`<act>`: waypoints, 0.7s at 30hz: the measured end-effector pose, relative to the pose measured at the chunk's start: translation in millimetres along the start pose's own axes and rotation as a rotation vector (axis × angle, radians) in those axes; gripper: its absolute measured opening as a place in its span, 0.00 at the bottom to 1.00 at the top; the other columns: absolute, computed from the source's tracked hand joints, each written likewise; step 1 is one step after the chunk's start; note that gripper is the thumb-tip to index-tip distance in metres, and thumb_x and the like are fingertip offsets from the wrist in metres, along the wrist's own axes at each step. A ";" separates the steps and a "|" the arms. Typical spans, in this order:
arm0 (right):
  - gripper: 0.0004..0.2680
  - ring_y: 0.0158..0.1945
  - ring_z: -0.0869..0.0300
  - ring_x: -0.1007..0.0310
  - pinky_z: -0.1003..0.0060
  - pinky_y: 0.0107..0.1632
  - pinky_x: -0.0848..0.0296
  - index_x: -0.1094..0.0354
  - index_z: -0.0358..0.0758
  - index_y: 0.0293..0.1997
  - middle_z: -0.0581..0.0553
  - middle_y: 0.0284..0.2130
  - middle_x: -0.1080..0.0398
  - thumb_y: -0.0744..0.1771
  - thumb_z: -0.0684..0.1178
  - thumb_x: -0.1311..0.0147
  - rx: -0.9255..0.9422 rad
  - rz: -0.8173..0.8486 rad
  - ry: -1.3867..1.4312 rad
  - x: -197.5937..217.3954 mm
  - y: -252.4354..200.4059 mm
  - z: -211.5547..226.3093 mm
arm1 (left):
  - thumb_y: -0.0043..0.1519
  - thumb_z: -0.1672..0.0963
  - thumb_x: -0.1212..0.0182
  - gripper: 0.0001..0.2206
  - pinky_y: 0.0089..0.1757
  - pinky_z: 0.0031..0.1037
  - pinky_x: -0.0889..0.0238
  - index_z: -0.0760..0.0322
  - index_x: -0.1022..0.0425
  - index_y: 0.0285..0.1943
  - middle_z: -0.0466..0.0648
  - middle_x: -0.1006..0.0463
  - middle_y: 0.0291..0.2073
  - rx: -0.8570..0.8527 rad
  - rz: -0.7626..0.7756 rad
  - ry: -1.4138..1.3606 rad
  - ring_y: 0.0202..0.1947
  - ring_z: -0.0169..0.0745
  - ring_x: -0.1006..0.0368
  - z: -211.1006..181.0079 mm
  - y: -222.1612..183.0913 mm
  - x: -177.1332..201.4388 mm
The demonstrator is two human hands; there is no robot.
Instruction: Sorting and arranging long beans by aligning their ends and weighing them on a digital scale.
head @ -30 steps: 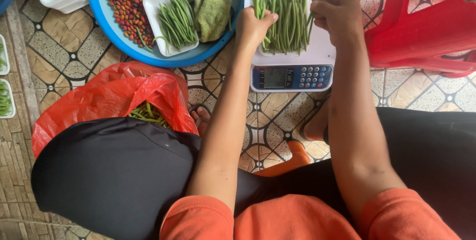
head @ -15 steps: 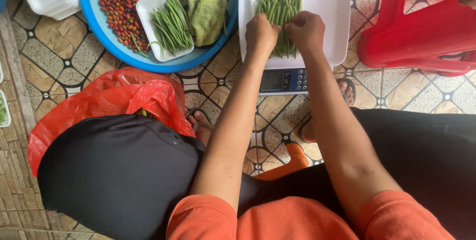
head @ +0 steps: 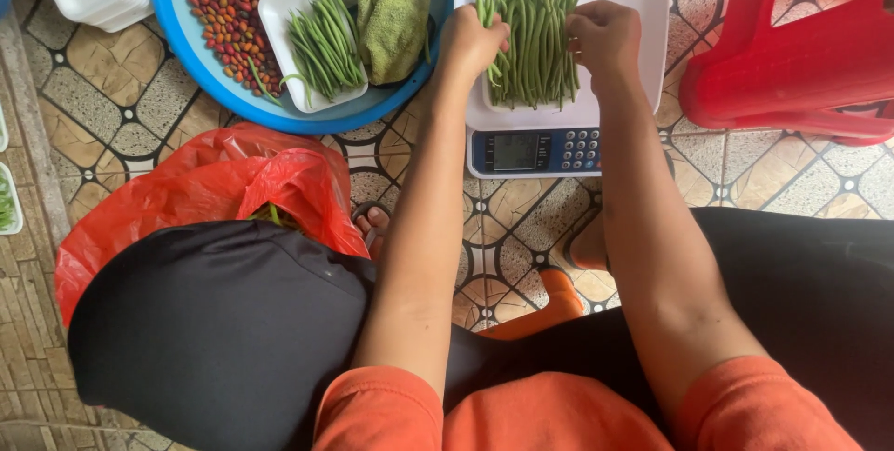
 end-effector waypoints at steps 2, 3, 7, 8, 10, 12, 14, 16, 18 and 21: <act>0.05 0.25 0.63 0.28 0.68 0.28 0.26 0.21 0.39 0.40 0.48 0.26 0.25 0.66 0.44 0.42 0.022 -0.016 -0.032 -0.3 5.8 0.3 | 0.63 0.56 0.42 0.05 0.31 0.27 0.28 0.61 0.23 0.39 0.42 0.17 0.27 -0.035 0.014 0.012 0.27 0.32 0.23 -5.4 -0.2 -9.9; 0.05 0.25 0.63 0.28 0.68 0.27 0.26 0.21 0.40 0.39 0.48 0.27 0.25 0.65 0.44 0.43 0.044 -0.029 -0.063 -1.0 8.4 1.5 | 0.62 0.57 0.40 0.04 0.31 0.27 0.26 0.61 0.25 0.42 0.44 0.16 0.28 -0.068 0.025 0.025 0.28 0.33 0.19 -8.9 -0.7 -14.4; 0.05 0.26 0.62 0.29 0.68 0.27 0.27 0.20 0.39 0.42 0.48 0.28 0.24 0.66 0.43 0.42 0.018 -0.034 -0.071 -1.7 25.8 -3.5 | 0.62 0.57 0.45 0.07 0.25 0.27 0.30 0.65 0.22 0.35 0.45 0.19 0.24 -0.132 -0.009 0.038 0.21 0.35 0.24 -5.6 10.6 -25.5; 0.05 0.26 0.62 0.27 0.68 0.27 0.26 0.20 0.39 0.43 0.48 0.30 0.22 0.66 0.43 0.41 0.016 -0.034 -0.101 -1.5 28.3 -2.5 | 0.64 0.55 0.43 0.09 0.24 0.28 0.37 0.62 0.30 0.31 0.43 0.28 0.21 -0.099 -0.019 0.052 0.19 0.35 0.32 -0.4 13.9 -26.5; 0.05 0.27 0.63 0.24 0.68 0.27 0.26 0.20 0.40 0.43 0.48 0.32 0.21 0.66 0.43 0.41 0.012 -0.035 -0.131 -0.8 32.6 -4.0 | 0.66 0.53 0.40 0.15 0.23 0.29 0.45 0.58 0.37 0.28 0.42 0.37 0.19 -0.064 -0.028 0.066 0.18 0.34 0.40 5.8 16.3 -27.3; 0.06 0.27 0.61 0.23 0.63 0.32 0.22 0.21 0.39 0.43 0.46 0.31 0.21 0.66 0.45 0.37 0.174 -0.041 -0.206 -1.8 36.2 5.7 | 0.65 0.53 0.42 0.12 0.23 0.29 0.40 0.60 0.29 0.30 0.42 0.31 0.20 -0.061 -0.027 0.027 0.18 0.35 0.35 7.0 15.8 -25.2; 0.05 0.34 0.58 0.22 0.61 0.38 0.21 0.19 0.42 0.42 0.47 0.34 0.20 0.64 0.45 0.38 0.184 -0.038 -0.270 -5.7 43.4 4.6 | 0.63 0.53 0.38 0.08 0.27 0.30 0.35 0.60 0.26 0.35 0.44 0.25 0.26 -0.020 -0.024 0.011 0.24 0.37 0.29 5.4 13.6 -20.5; 0.05 0.41 0.56 0.21 0.58 0.44 0.21 0.18 0.45 0.40 0.48 0.36 0.19 0.63 0.44 0.39 0.195 -0.036 -0.333 -7.4 45.7 5.8 | 0.60 0.54 0.34 0.07 0.30 0.30 0.31 0.60 0.23 0.39 0.45 0.19 0.32 0.021 -0.023 -0.005 0.29 0.39 0.23 4.6 10.7 -16.5; 0.04 0.23 0.62 0.24 0.66 0.31 0.20 0.19 0.43 0.39 0.46 0.28 0.22 0.64 0.42 0.38 0.167 -0.024 -0.291 -6.8 43.5 5.7 | 0.57 0.54 0.30 0.13 0.33 0.31 0.28 0.65 0.25 0.43 0.48 0.20 0.37 -0.009 -0.110 -0.044 0.34 0.41 0.23 0.1 6.4 -6.3; 0.05 0.36 0.59 0.22 0.61 0.39 0.21 0.19 0.45 0.39 0.48 0.32 0.20 0.64 0.40 0.38 0.224 -0.035 -0.380 -7.0 51.6 2.1 | 0.62 0.54 0.36 0.08 0.26 0.28 0.40 0.62 0.26 0.38 0.43 0.29 0.24 -0.009 -0.115 -0.175 0.22 0.33 0.35 3.5 8.9 -3.3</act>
Point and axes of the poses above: each hand's wrist, its own y-axis towards the middle knuckle, its own x-axis out of the back of the hand, z = x × y, the point moved 8 cm from there along y, towards the middle knuckle
